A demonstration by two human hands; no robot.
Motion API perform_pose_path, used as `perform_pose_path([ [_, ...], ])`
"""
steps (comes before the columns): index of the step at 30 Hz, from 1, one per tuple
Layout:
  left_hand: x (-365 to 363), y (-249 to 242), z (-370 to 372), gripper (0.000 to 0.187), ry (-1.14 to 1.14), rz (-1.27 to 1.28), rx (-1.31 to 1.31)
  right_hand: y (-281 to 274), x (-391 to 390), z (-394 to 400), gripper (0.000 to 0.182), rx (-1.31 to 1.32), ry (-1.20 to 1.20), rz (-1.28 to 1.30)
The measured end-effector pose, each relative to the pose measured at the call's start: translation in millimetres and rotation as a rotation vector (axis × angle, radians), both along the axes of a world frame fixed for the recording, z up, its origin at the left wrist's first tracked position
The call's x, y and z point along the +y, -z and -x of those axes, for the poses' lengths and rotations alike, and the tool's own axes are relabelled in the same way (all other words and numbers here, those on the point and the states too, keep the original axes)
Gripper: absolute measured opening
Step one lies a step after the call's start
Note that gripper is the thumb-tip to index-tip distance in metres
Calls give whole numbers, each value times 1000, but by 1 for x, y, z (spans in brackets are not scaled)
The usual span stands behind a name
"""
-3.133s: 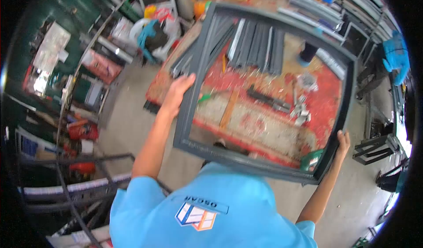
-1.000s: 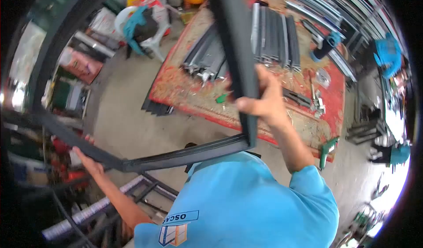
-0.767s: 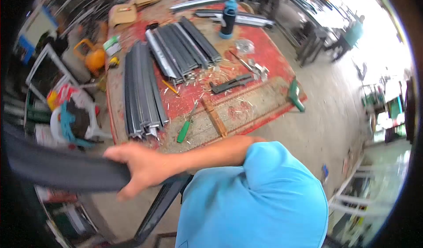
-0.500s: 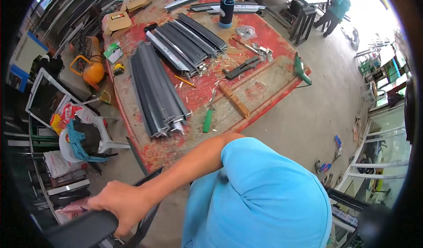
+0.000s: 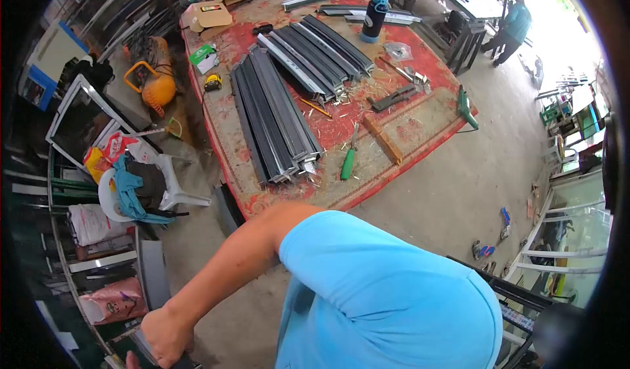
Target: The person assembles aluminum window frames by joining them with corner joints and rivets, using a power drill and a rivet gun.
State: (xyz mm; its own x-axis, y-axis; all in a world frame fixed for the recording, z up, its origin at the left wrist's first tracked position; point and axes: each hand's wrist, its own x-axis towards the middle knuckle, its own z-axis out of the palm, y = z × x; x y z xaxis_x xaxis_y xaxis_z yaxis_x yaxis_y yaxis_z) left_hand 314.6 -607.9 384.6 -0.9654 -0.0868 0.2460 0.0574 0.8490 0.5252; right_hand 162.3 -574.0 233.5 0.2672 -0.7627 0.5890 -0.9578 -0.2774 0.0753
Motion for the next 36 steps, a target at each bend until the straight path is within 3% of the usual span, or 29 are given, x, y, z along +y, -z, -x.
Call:
perform_pose_path([
  [1,-5,-6,5,86,-238,-34,-571,3,-9,1,41,78,-44,3],
  [2,-4,0,14,86,-203,238,-665,12,-23,-1,39,111,-33,-23],
  [3,-43,35,3,89,-245,134,-694,15,-22,1,39,119,-39,-20],
  [4,-94,80,-13,82,-168,-15,-653,19,-20,1,36,118,-64,-22],
  [5,-138,117,-22,69,-117,-56,-799,22,-19,-1,34,113,-90,-18],
  [6,-142,132,-28,55,-272,-448,-838,31,-23,-6,40,119,-89,-83],
  [7,-146,146,-32,45,-270,-573,-813,41,-29,-11,40,122,-93,-68],
  [11,-155,173,17,48,-313,-610,-691,75,-45,-9,38,120,48,-154],
  [13,-154,195,43,50,-334,-668,-638,103,-48,-6,36,-91,76,151],
  [14,-154,208,50,51,-358,-707,-617,108,-30,1,36,-102,86,135],
  [16,-155,233,55,54,-422,-783,-570,123,19,18,31,-466,60,255],
  [18,-156,250,56,57,-494,-850,-513,177,72,31,36,-672,252,237],
  [19,-158,257,56,58,-531,-880,-481,198,111,34,32,-744,413,21],
  [20,-161,262,53,59,-571,-905,-450,223,153,34,36,-762,475,72],
  [21,-164,268,52,61,-610,-928,-415,230,192,30,40,-844,662,-208],
  [22,-169,273,50,62,-649,-951,-378,246,226,23,43,-943,784,-317],
  [23,-172,273,44,64,-697,-972,-334,266,256,9,49,-965,955,-271],
  [25,-153,268,64,67,-555,-1048,-372,274,311,-8,51,-1083,1249,-828],
  [26,-177,291,71,64,-538,-1002,-408,247,338,-24,44,-1116,1347,-494],
  [27,-169,295,82,62,-495,-1054,-410,283,364,-31,44,-1001,1482,-733],
  [28,-163,306,93,59,-606,-1026,-383,314,390,-47,48,-884,1613,-677],
  [29,-171,321,101,62,-506,-920,-436,300,398,-49,56,-1012,1688,-691],
  [30,-162,328,106,64,-570,-813,-455,293,403,-57,70,-1008,1743,-561],
  [31,-158,345,114,69,-515,-813,-450,309,414,-60,77,-1043,1752,-563],
  [32,-168,378,116,59,-564,-754,-470,323,416,-61,84,-1076,1773,-564],
  [33,-141,364,128,60,-635,-570,-548,327,408,-56,84,-1055,1727,-588],
  [36,-145,437,140,59,-422,-609,-466,331,403,-42,93,-1077,1636,-756],
])
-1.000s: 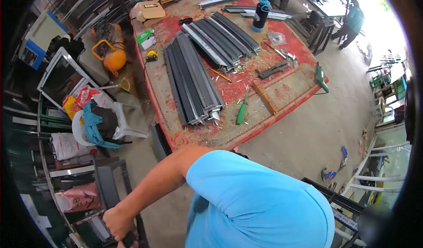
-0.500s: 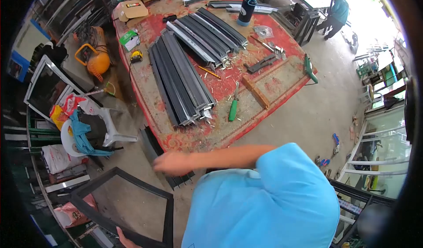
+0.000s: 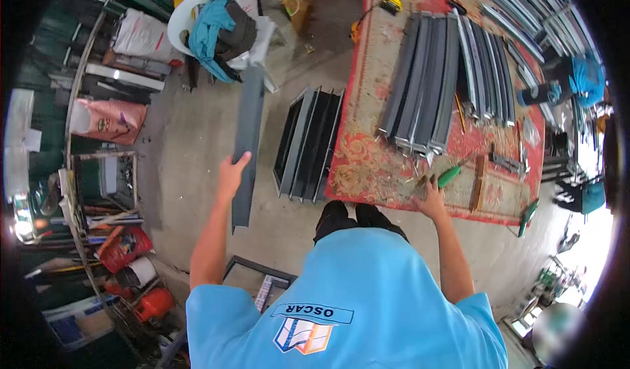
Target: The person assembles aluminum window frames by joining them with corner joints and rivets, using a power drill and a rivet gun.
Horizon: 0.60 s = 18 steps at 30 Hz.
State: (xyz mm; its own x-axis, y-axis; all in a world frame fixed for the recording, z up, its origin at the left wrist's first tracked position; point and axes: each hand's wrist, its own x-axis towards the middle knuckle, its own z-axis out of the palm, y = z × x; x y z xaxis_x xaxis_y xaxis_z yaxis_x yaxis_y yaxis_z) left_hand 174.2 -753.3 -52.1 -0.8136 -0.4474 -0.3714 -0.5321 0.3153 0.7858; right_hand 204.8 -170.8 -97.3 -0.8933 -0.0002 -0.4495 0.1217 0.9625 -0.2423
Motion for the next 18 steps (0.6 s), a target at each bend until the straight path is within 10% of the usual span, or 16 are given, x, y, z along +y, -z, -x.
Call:
perform_pose_path([
  [18,40,220,69,54,64,87,-90,-3,-4,2,102,-87,-2,50],
])
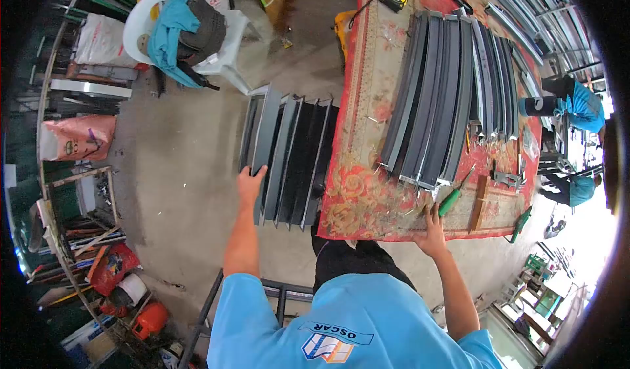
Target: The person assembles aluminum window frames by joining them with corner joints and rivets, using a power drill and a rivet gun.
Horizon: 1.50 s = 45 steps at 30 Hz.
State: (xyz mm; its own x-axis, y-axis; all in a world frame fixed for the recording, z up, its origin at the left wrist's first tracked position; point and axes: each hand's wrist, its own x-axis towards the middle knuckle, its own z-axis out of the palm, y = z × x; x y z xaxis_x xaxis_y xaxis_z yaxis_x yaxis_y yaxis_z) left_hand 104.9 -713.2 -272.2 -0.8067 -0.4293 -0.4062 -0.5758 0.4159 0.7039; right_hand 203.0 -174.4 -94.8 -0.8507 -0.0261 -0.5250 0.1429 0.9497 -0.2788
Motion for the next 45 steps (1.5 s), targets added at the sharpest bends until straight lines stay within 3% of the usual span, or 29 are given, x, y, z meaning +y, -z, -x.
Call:
perform_pose_path([
  [5,7,35,4,58,-15,-2,-96,-1,-3,-1,102,-1,-20,-70],
  [8,10,31,10,60,21,15,-172,-3,-3,1,102,-16,-12,-57],
  [11,5,64,4,62,-1,-8,-148,0,-2,-1,102,-13,-28,-48],
  [23,5,53,42,59,7,-13,-121,-4,-2,3,101,-21,-44,-7],
  [26,0,81,29,59,35,19,-137,-4,-2,4,100,-25,-33,-18],
  [29,3,49,33,60,58,-12,-200,-3,-4,4,99,-21,-33,-12],
  [39,-11,125,3,57,75,40,-100,-5,-2,3,101,-40,-34,-11],
  [45,-5,109,-7,45,-53,-50,-116,-10,-9,7,101,-53,-40,-41],
])
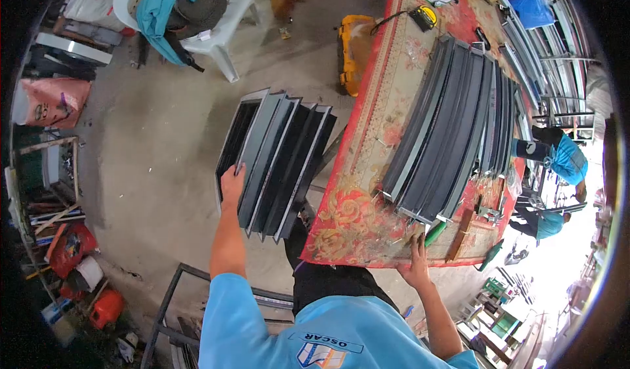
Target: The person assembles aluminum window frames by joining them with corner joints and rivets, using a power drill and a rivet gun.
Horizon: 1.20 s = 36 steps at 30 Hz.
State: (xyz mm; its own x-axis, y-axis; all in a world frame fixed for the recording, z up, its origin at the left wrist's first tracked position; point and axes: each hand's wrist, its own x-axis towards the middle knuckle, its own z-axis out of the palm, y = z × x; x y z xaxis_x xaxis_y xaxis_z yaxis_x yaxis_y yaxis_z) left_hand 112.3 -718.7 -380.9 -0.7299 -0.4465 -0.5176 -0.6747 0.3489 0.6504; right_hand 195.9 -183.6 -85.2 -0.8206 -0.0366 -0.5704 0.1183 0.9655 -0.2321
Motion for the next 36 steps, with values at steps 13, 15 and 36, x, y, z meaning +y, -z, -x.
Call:
perform_pose_path([
  [13,-2,36,38,55,76,-72,-49,14,19,-18,105,-24,8,-52],
  [15,3,5,39,59,113,-36,-80,6,15,-14,107,-19,-48,-50],
  [36,80,-183,-81,37,86,538,287,26,3,-23,106,170,11,-55],
])
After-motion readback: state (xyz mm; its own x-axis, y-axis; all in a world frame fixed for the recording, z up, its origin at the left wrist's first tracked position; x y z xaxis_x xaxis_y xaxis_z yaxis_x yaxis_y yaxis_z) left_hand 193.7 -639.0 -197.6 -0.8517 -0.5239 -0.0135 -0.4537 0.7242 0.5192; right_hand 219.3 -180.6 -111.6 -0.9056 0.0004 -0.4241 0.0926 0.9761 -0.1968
